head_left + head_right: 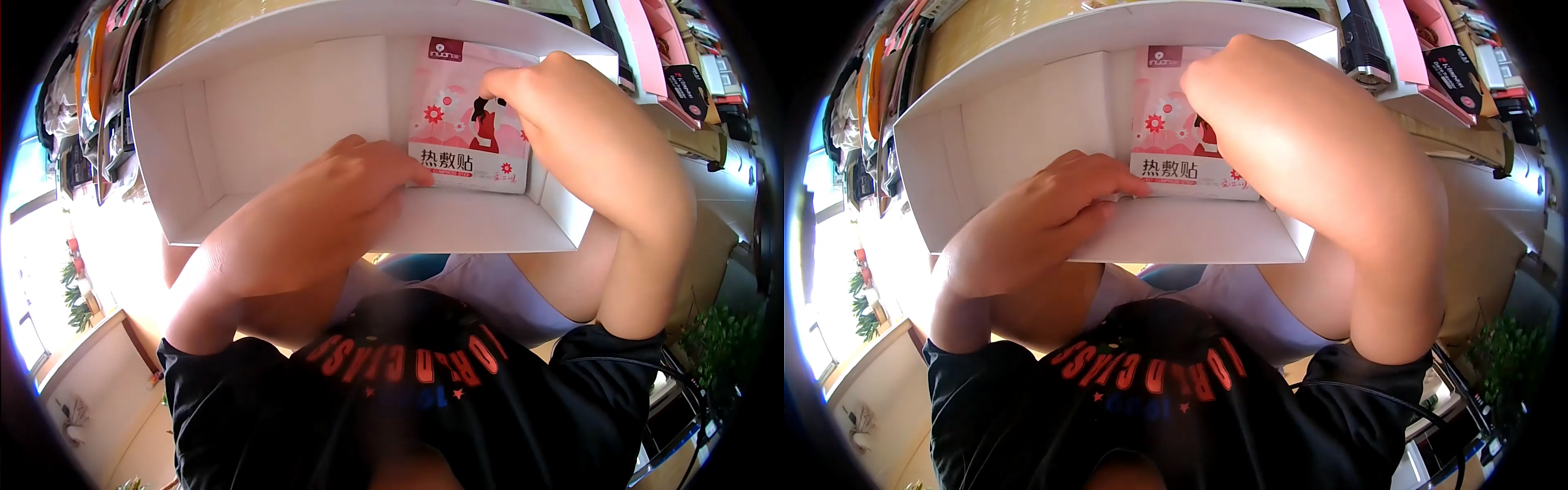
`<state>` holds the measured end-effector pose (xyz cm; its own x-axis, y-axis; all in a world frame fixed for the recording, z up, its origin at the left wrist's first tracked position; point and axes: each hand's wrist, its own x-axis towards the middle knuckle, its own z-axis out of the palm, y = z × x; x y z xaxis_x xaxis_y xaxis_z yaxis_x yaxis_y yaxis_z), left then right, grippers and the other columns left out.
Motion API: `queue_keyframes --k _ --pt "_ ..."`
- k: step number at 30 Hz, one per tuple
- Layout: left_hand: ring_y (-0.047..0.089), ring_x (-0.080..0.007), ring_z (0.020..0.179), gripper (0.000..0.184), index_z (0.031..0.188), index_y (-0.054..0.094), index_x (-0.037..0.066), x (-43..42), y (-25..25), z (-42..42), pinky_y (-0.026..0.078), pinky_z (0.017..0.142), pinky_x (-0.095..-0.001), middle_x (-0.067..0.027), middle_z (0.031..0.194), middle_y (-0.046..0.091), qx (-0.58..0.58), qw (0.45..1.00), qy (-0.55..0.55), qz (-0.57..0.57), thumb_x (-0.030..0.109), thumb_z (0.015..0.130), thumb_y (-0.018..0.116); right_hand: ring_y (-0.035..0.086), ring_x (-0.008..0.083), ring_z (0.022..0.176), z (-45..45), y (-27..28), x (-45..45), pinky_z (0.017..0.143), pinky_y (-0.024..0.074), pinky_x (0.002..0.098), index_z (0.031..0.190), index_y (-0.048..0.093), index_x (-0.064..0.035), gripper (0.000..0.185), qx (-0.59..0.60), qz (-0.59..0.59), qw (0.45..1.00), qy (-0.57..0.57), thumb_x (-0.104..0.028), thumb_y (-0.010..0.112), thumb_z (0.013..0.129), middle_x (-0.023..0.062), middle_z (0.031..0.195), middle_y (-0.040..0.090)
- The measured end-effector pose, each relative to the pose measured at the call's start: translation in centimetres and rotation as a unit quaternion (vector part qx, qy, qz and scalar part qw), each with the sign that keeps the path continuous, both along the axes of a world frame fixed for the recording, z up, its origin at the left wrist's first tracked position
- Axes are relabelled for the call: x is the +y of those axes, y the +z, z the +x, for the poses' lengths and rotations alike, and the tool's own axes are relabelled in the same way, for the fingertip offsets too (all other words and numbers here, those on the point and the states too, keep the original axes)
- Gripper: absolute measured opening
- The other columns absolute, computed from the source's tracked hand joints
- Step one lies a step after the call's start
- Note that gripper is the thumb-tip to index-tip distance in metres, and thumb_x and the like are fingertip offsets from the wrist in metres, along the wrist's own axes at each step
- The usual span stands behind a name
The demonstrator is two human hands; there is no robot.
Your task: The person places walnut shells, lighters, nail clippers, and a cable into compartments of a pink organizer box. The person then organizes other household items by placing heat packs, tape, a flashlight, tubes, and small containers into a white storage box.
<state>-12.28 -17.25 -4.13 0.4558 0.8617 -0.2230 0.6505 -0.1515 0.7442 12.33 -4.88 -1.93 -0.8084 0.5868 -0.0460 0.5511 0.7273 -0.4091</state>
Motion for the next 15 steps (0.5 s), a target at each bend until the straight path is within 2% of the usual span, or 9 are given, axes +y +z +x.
queue_keyframes --k 4,8,10,11,13,15 --pt "0.061 -0.0298 0.108 0.024 0.120 0.067 0.002 -0.1 0.3 0.3 0.046 0.101 -0.0382 -0.0118 0.117 0.065 0.007 1.000 0.000 0.000 0.012 0.102 0.053 0.063 0.0439 0.076 -0.1 -0.1 -0.1 0.068 0.0502 0.0494 0.103 0.071 0.0001 0.025 0.000 -0.011 1.000 -0.016 0.006 0.057 0.083 0.0272 0.080 0.063" --pt "0.065 -0.0225 0.103 0.026 0.125 0.065 0.001 0.7 1.6 0.6 0.050 0.096 -0.0339 -0.0105 0.122 0.065 -0.071 0.982 0.074 -0.157 0.010 0.105 0.052 0.065 0.0438 0.079 -0.4 0.6 -0.3 0.070 0.0510 0.0491 0.107 0.071 0.0006 0.028 -0.024 -0.001 1.000 -0.006 0.005 0.055 0.085 0.0271 0.085 0.066" --pt "0.067 -0.0210 0.103 0.027 0.128 0.063 -0.002 0.9 2.2 1.0 0.052 0.096 -0.0321 -0.0115 0.126 0.064 -0.129 0.953 0.134 -0.238 0.008 0.106 0.051 0.065 0.0436 0.079 -0.4 0.5 -0.4 0.071 0.0512 0.0488 0.109 0.071 0.0008 0.029 -0.017 -0.020 0.999 -0.026 0.005 0.054 0.086 0.0270 0.086 0.067" --pt "0.068 -0.0217 0.105 0.029 0.129 0.062 -0.004 0.9 2.0 1.0 0.052 0.097 -0.0324 -0.0129 0.126 0.064 -0.195 0.932 0.154 -0.265 0.007 0.105 0.050 0.065 0.0436 0.079 0.0 0.0 -0.5 0.071 0.0513 0.0487 0.110 0.071 0.0008 0.029 0.006 -0.035 0.998 -0.045 0.004 0.054 0.086 0.0269 0.086 0.067" --pt "0.069 -0.0230 0.107 0.031 0.131 0.058 -0.010 1.1 1.5 1.0 0.053 0.101 -0.0331 -0.0156 0.126 0.065 -0.325 0.872 0.189 -0.314 0.003 0.104 0.048 0.065 0.0435 0.079 0.1 -0.2 -0.4 0.071 0.0515 0.0483 0.111 0.071 0.0006 0.030 0.016 -0.020 0.999 -0.046 0.004 0.053 0.087 0.0268 0.087 0.067" --pt "0.069 -0.0250 0.110 0.033 0.131 0.056 -0.014 1.4 1.6 1.0 0.052 0.105 -0.0353 -0.0179 0.123 0.066 -0.370 0.838 0.208 -0.343 0.000 0.102 0.047 0.065 0.0436 0.078 -0.2 0.1 -0.2 0.070 0.0517 0.0479 0.113 0.070 0.0000 0.031 -0.013 0.027 0.999 -0.018 0.004 0.053 0.088 0.0267 0.087 0.067"
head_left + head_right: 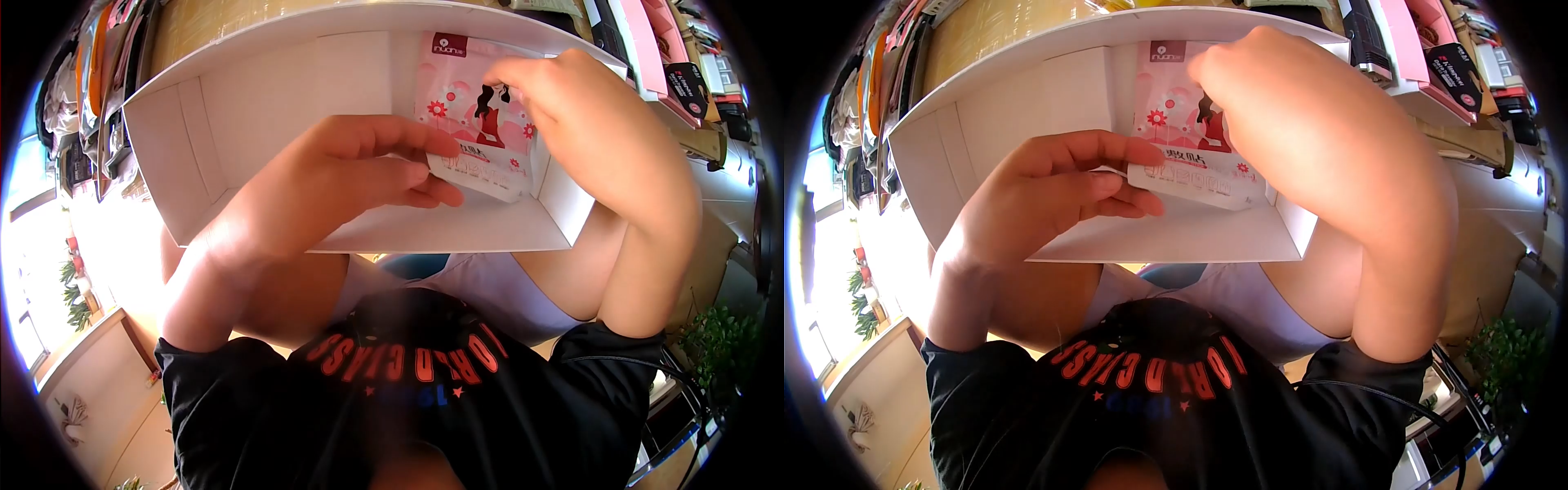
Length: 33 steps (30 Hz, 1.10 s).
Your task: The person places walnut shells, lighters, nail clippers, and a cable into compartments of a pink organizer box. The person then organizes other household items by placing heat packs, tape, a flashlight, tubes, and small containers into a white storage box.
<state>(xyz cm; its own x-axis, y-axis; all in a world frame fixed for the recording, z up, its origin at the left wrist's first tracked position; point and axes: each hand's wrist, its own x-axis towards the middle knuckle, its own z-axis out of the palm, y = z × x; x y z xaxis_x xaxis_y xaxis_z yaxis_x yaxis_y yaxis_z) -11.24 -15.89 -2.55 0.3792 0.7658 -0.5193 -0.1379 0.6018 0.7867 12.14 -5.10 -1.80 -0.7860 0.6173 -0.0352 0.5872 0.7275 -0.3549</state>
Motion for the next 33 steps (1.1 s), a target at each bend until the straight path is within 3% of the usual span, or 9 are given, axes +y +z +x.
queue_keyframes --k 4,7,10,12,14,16,22,26,33 --pt "0.069 -0.0264 0.112 0.038 0.133 0.053 -0.018 0.2 -1.0 -0.3 0.054 0.103 -0.0392 -0.0202 0.120 0.069 -0.089 0.994 0.055 -0.042 -0.002 0.100 0.043 0.065 0.0432 0.079 -1.3 2.0 -0.5 0.071 0.0517 0.0475 0.114 0.070 -0.0012 0.030 -0.051 -0.015 0.999 -0.006 0.002 0.054 0.088 0.0262 0.087 0.067" --pt "0.070 -0.0274 0.110 0.040 0.132 0.054 -0.018 0.2 -3.0 -1.6 0.056 0.098 -0.0391 -0.0200 0.117 0.070 -0.299 0.934 0.168 -0.098 0.002 0.100 0.043 0.065 0.0420 0.083 -2.8 5.6 -1.6 0.073 0.0516 0.0469 0.113 0.070 -0.0025 0.029 -0.026 -0.063 0.998 -0.017 0.001 0.055 0.089 0.0246 0.089 0.067" --pt "0.071 -0.0241 0.099 0.040 0.130 0.058 -0.017 0.4 -1.7 -0.9 0.056 0.093 -0.0367 -0.0185 0.109 0.071 -0.148 0.983 0.102 -0.038 0.006 0.101 0.043 0.064 0.0405 0.087 -0.3 1.9 -1.2 0.075 0.0515 0.0455 0.114 0.071 -0.0045 0.028 0.031 0.028 0.999 0.006 0.000 0.057 0.090 0.0225 0.090 0.066" --pt "0.070 -0.0213 0.086 0.036 0.128 0.063 -0.013 -0.1 0.5 0.8 0.055 0.089 -0.0336 -0.0164 0.102 0.072 0.099 0.994 0.004 0.042 0.006 0.101 0.047 0.063 0.0394 0.088 0.6 -0.3 -0.8 0.076 0.0515 0.0445 0.115 0.071 -0.0054 0.027 0.020 0.060 0.998 -0.011 -0.002 0.058 0.091 0.0211 0.091 0.066" --pt "0.066 -0.0197 0.083 0.028 0.123 0.069 -0.005 -1.2 -0.1 1.3 0.052 0.085 -0.0292 -0.0140 0.098 0.072 0.322 0.916 -0.080 0.227 0.005 0.099 0.059 0.063 0.0383 0.087 0.4 -1.8 -1.0 0.076 0.0515 0.0437 0.116 0.070 -0.0053 0.027 0.008 0.090 0.995 -0.032 -0.004 0.058 0.092 0.0200 0.092 0.066" --pt "0.066 -0.0241 0.087 0.025 0.117 0.071 -0.005 -0.7 0.1 1.4 0.052 0.087 -0.0312 -0.0153 0.100 0.071 0.418 0.828 -0.150 0.341 0.007 0.097 0.063 0.063 0.0372 0.085 -0.5 -0.5 -1.4 0.076 0.0515 0.0432 0.116 0.070 -0.0042 0.026 -0.024 0.073 0.996 -0.046 -0.005 0.058 0.093 0.0192 0.091 0.065" --pt "0.064 -0.0378 0.110 0.033 0.118 0.070 -0.003 -0.6 -0.6 2.1 0.052 0.095 -0.0451 -0.0185 0.120 0.069 0.341 0.775 -0.176 0.502 0.019 0.094 0.072 0.064 0.0363 0.086 -0.5 0.2 0.6 0.076 0.0515 0.0426 0.116 0.070 -0.0038 0.026 0.002 0.006 0.999 -0.039 -0.006 0.058 0.093 0.0188 0.092 0.066" --pt "0.059 -0.0404 0.125 0.054 0.133 0.061 -0.002 -0.9 -0.9 2.4 0.049 0.104 -0.0488 -0.0223 0.133 0.065 0.340 0.773 -0.295 0.447 0.034 0.094 0.071 0.064 0.0356 0.087 -0.3 0.5 1.0 0.077 0.0516 0.0422 0.116 0.070 -0.0036 0.025 0.008 -0.019 0.999 -0.037 -0.006 0.058 0.094 0.0186 0.092 0.066" --pt "0.053 -0.0365 0.136 0.053 0.138 0.056 -0.001 -1.3 -1.5 2.9 0.039 0.117 -0.0470 -0.0206 0.144 0.058 0.423 0.716 -0.338 0.440 0.026 0.095 0.067 0.065 0.0345 0.087 0.0 0.8 1.4 0.077 0.0516 0.0415 0.116 0.070 -0.0032 0.025 0.002 -0.043 0.998 -0.034 -0.007 0.058 0.094 0.0182 0.093 0.066"
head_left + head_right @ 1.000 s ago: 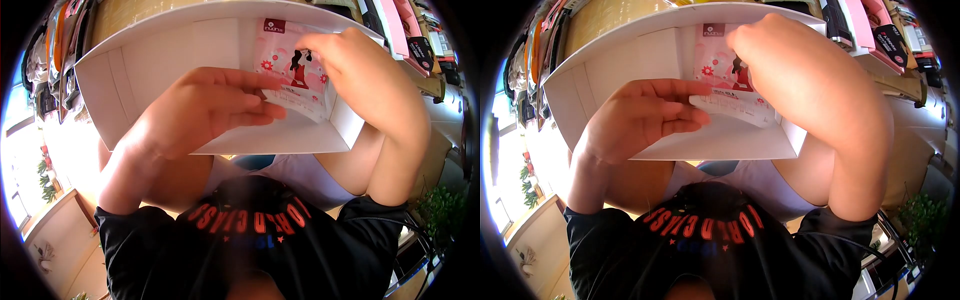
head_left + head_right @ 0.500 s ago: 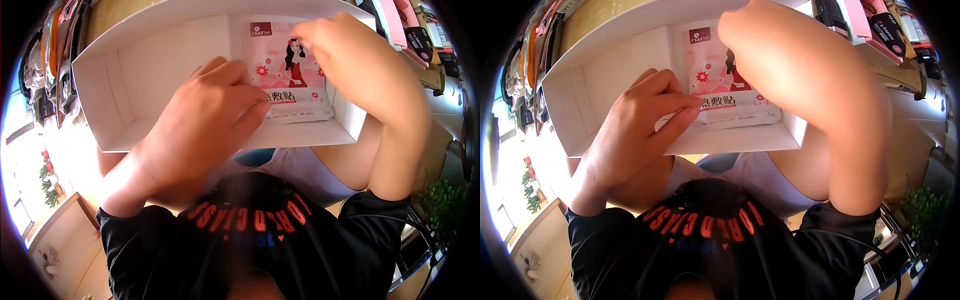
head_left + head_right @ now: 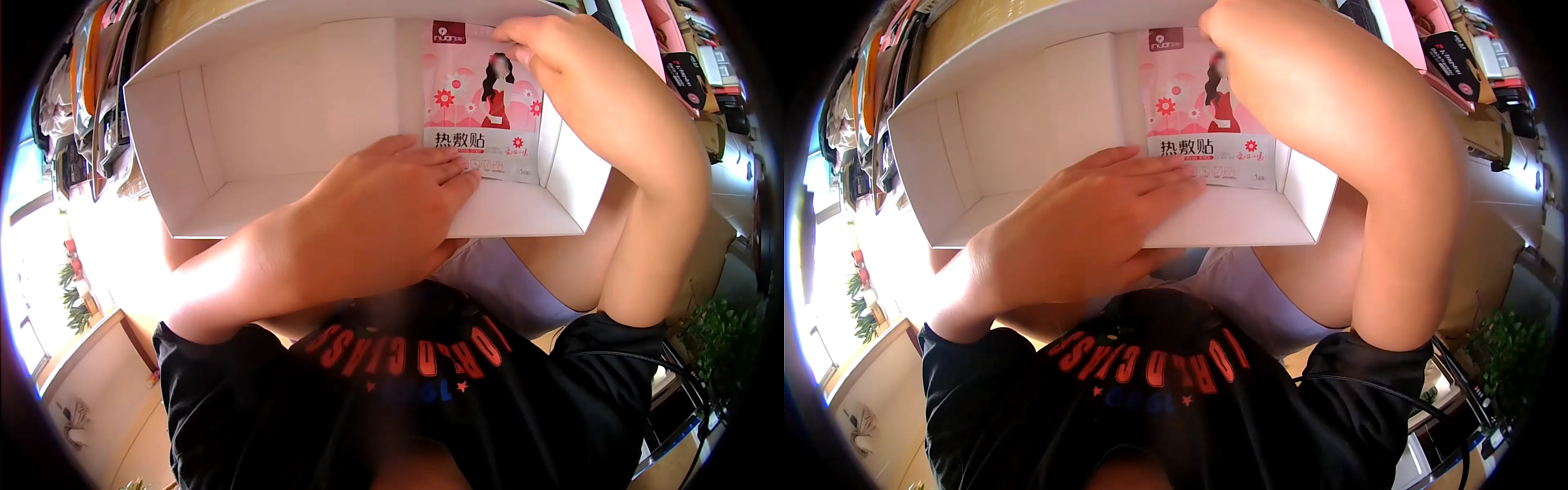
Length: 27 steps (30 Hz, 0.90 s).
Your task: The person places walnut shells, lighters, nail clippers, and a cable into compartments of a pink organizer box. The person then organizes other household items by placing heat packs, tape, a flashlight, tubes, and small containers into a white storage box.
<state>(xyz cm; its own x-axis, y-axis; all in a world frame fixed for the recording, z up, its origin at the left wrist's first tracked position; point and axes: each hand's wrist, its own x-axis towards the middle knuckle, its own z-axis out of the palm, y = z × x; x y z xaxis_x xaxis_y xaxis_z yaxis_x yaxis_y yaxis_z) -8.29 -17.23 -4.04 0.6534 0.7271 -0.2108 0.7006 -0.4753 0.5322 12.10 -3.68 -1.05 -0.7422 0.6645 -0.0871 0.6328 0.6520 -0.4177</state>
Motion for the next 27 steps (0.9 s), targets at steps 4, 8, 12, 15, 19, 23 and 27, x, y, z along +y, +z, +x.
queue_keyframes --k 4,8,12,15,19,23,27 --pt "0.063 -0.0352 0.121 0.042 0.122 0.064 -0.009 -0.3 -1.0 0.2 0.048 0.108 -0.0433 -0.0229 0.122 0.069 -0.023 0.994 0.006 0.106 0.015 0.089 0.063 0.065 0.0339 0.088 0.2 0.1 0.0 0.078 0.0517 0.0411 0.116 0.070 -0.0029 0.025 -0.012 -0.020 1.000 0.004 -0.008 0.058 0.095 0.0180 0.094 0.066" --pt "0.062 -0.0366 0.120 0.042 0.122 0.064 -0.011 -0.6 -0.9 0.4 0.051 0.103 -0.0426 -0.0247 0.116 0.069 -0.037 0.995 0.030 0.087 0.011 0.086 0.061 0.065 0.0338 0.092 1.7 -0.3 -0.3 0.080 0.0517 0.0414 0.114 0.070 -0.0036 0.024 -0.037 -0.009 0.997 0.068 -0.007 0.057 0.094 0.0178 0.096 0.068" --pt "0.055 -0.0386 0.129 0.052 0.134 0.055 -0.003 0.0 -0.2 0.8 0.046 0.110 -0.0457 -0.0199 0.134 0.062 0.026 0.999 0.011 0.026 0.012 0.086 0.073 0.065 0.0346 0.093 2.0 -1.2 -1.3 0.081 0.0520 0.0429 0.111 0.071 -0.0034 0.024 -0.080 0.032 0.985 0.152 -0.005 0.057 0.091 0.0181 0.093 0.067" --pt "0.069 -0.0292 0.098 0.033 0.110 0.066 -0.005 -0.7 -1.6 1.0 0.057 0.089 -0.0375 -0.0187 0.106 0.071 -0.007 0.983 0.037 0.178 0.013 0.082 0.063 0.064 0.0365 0.089 0.8 -1.3 -2.8 0.076 0.0517 0.0460 0.105 0.069 -0.0039 0.023 -0.127 -0.029 0.977 0.169 -0.004 0.057 0.085 0.0162 0.085 0.066" --pt "0.071 -0.0268 0.092 0.031 0.106 0.064 -0.004 -2.1 -1.5 1.1 0.057 0.082 -0.0320 -0.0190 0.103 0.071 0.033 0.979 0.029 0.198 0.014 0.081 0.063 0.066 0.0365 0.083 0.4 -1.9 -3.4 0.069 0.0516 0.0483 0.101 0.067 -0.0043 0.020 -0.147 -0.006 0.976 0.162 -0.004 0.055 0.085 0.0168 0.082 0.067" --pt "0.068 -0.0333 0.109 0.049 0.130 0.056 -0.008 -3.0 -1.2 1.0 0.054 0.098 -0.0402 -0.0205 0.123 0.066 0.022 0.995 0.051 0.085 0.010 0.084 0.061 0.067 0.0378 0.080 -0.1 -1.1 -3.3 0.067 0.0515 0.0493 0.102 0.067 -0.0043 0.020 -0.178 0.013 0.965 0.190 -0.003 0.055 0.086 0.0171 0.084 0.068" --pt "0.069 -0.0337 0.110 0.050 0.130 0.058 -0.012 -3.6 -1.6 1.3 0.054 0.099 -0.0369 -0.0279 0.118 0.069 0.006 0.991 0.048 0.125 0.015 0.087 0.059 0.068 0.0392 0.080 -2.4 1.9 -2.8 0.069 0.0525 0.0480 0.107 0.065 -0.0005 0.017 -0.083 -0.118 0.980 0.137 -0.005 0.061 0.090 0.0207 0.087 0.069"
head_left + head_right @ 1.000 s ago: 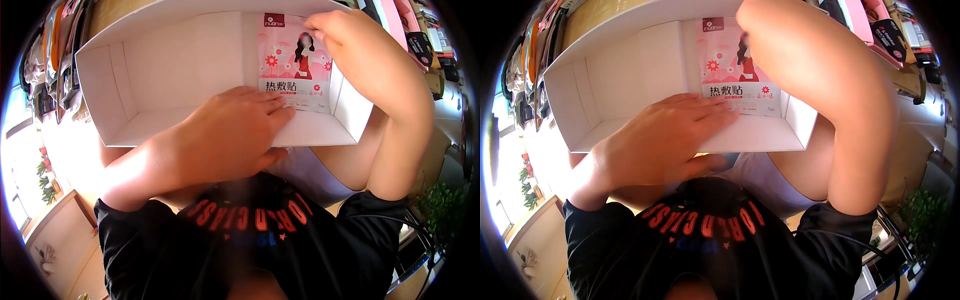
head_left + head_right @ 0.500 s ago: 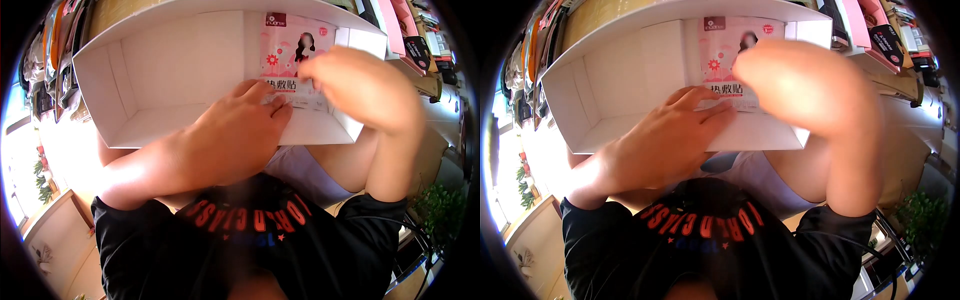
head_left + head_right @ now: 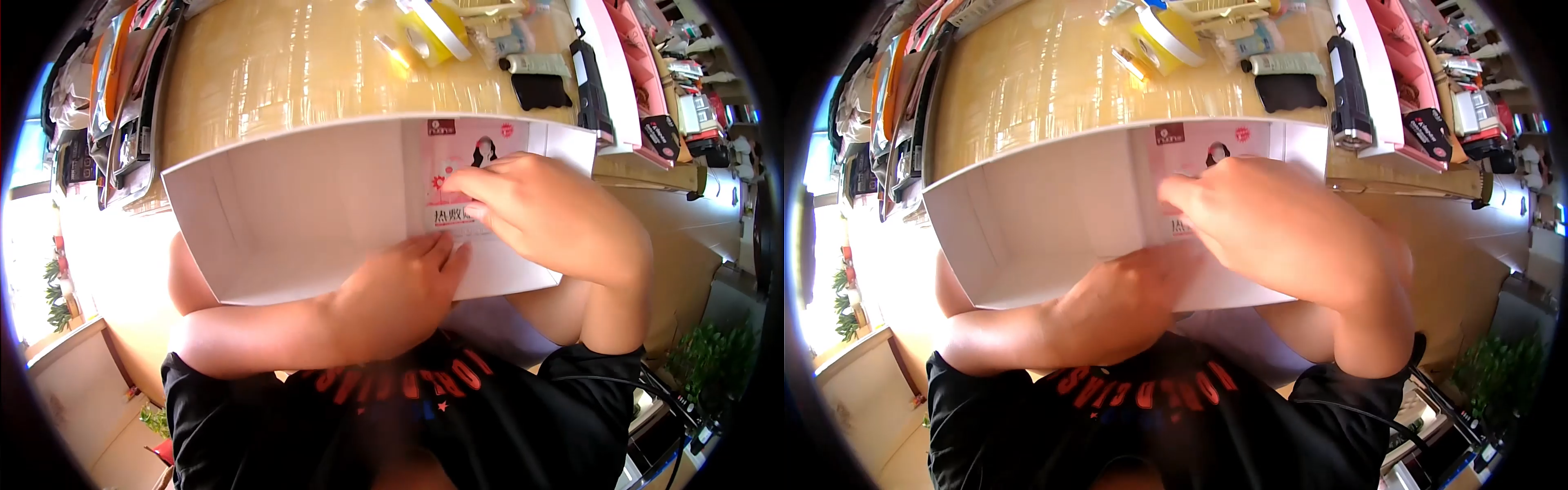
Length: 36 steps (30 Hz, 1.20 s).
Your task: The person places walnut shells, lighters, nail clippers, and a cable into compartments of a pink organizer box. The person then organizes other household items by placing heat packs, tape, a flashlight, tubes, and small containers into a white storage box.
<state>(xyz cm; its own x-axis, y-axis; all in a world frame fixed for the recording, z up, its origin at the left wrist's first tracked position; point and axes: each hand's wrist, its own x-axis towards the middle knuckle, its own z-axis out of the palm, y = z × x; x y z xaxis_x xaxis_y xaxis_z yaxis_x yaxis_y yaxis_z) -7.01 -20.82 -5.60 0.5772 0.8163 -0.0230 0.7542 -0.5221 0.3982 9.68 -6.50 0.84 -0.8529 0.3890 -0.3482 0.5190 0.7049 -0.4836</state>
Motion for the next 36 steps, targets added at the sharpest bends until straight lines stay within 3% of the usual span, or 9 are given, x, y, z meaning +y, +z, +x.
queue_keyframes --k 4,5,9,14,19,26,28,31,36 --pt "0.069 -0.0348 0.112 0.052 0.133 0.057 -0.012 -1.1 0.6 0.9 0.054 0.098 -0.0361 -0.0286 0.121 0.069 0.005 0.996 -0.007 -0.086 0.018 0.091 0.058 0.069 0.0246 0.074 -0.2 0.9 1.0 0.067 0.0537 0.0346 0.116 0.064 -0.0018 0.027 0.238 -0.088 0.966 -0.043 -0.001 0.068 0.089 0.0152 0.084 0.069" --pt "0.069 -0.0259 0.093 0.033 0.116 0.064 0.000 -1.8 -0.8 1.1 0.056 0.079 -0.0385 -0.0128 0.102 0.065 -0.037 0.999 0.020 0.011 0.016 0.088 0.058 0.065 0.0185 0.067 -0.2 0.7 1.3 0.061 0.0496 0.0325 0.115 0.064 -0.0031 0.027 0.268 -0.060 0.961 -0.030 -0.001 0.071 0.089 0.0105 0.077 0.065" --pt "0.069 -0.0253 0.092 0.033 0.115 0.063 -0.002 -2.4 0.8 0.8 0.057 0.073 -0.0354 -0.0119 0.100 0.065 0.003 1.000 -0.023 -0.002 0.014 0.087 0.059 0.057 0.0258 0.053 -1.4 1.4 -0.3 0.053 0.0417 0.0382 0.115 0.062 -0.0061 0.029 0.201 0.022 0.978 -0.051 -0.005 0.073 0.089 0.0084 0.061 0.057" --pt "0.069 -0.0245 0.092 0.034 0.117 0.062 -0.003 -4.1 1.1 1.2 0.058 0.072 -0.0316 -0.0123 0.101 0.063 -0.049 0.998 -0.017 -0.043 0.014 0.087 0.061 0.065 0.0378 0.059 -2.3 2.1 -2.3 0.052 0.0458 0.0462 0.107 0.061 -0.0090 0.019 0.068 0.077 0.990 -0.097 -0.014 0.072 0.093 0.0147 0.059 0.060" --pt "0.070 -0.0257 0.094 0.037 0.117 0.061 -0.005 -5.4 0.1 2.6 0.059 0.074 -0.0323 -0.0140 0.103 0.064 -0.042 0.998 0.023 -0.043 0.015 0.086 0.061 0.065 0.0363 0.056 -1.9 1.7 -3.2 0.050 0.0479 0.0475 0.101 0.065 -0.0078 0.011 0.001 0.216 0.976 -0.043 -0.014 0.071 0.094 0.0162 0.058 0.060" --pt "0.071 -0.0314 0.095 0.041 0.116 0.061 -0.008 -6.9 -1.8 3.2 0.059 0.086 -0.0373 -0.0219 0.111 0.069 -0.036 0.998 0.042 -0.003 0.017 0.083 0.062 0.067 0.0326 0.060 -0.6 0.0 -2.8 0.052 0.0501 0.0427 0.101 0.071 -0.0064 0.010 0.060 0.192 0.979 0.021 -0.011 0.071 0.092 0.0148 0.069 0.066" --pt "0.071 -0.0302 0.092 0.041 0.114 0.061 -0.008 -7.0 -2.0 3.7 0.059 0.081 -0.0359 -0.0219 0.108 0.069 -0.017 0.999 0.031 0.028 0.017 0.081 0.063 0.067 0.0325 0.061 -0.5 -0.2 -2.4 0.053 0.0505 0.0419 0.102 0.072 -0.0054 0.011 0.051 0.184 0.981 0.029 -0.011 0.071 0.092 0.0145 0.071 0.068" --pt "0.070 -0.0278 0.087 0.040 0.110 0.062 -0.008 -6.6 -1.5 3.8 0.059 0.072 -0.0330 -0.0208 0.103 0.069 -0.001 0.999 0.003 0.038 0.017 0.079 0.063 0.064 0.0319 0.055 -0.3 -1.6 -1.8 0.052 0.0501 0.0419 0.082 0.062 -0.0065 0.002 0.127 0.202 0.971 0.026 -0.006 0.064 0.081 0.0127 0.057 0.060" --pt "0.063 -0.0182 0.070 0.028 0.098 0.062 -0.003 -5.9 -2.8 4.5 0.053 0.056 -0.0295 -0.0075 0.079 0.061 -0.003 0.992 0.010 0.124 0.015 0.077 0.064 0.065 0.0348 0.058 -0.5 -4.7 -0.2 0.055 0.0506 0.0437 0.074 0.061 -0.0058 0.022 0.147 0.218 0.965 0.005 -0.018 0.068 0.091 0.0162 0.059 0.060"
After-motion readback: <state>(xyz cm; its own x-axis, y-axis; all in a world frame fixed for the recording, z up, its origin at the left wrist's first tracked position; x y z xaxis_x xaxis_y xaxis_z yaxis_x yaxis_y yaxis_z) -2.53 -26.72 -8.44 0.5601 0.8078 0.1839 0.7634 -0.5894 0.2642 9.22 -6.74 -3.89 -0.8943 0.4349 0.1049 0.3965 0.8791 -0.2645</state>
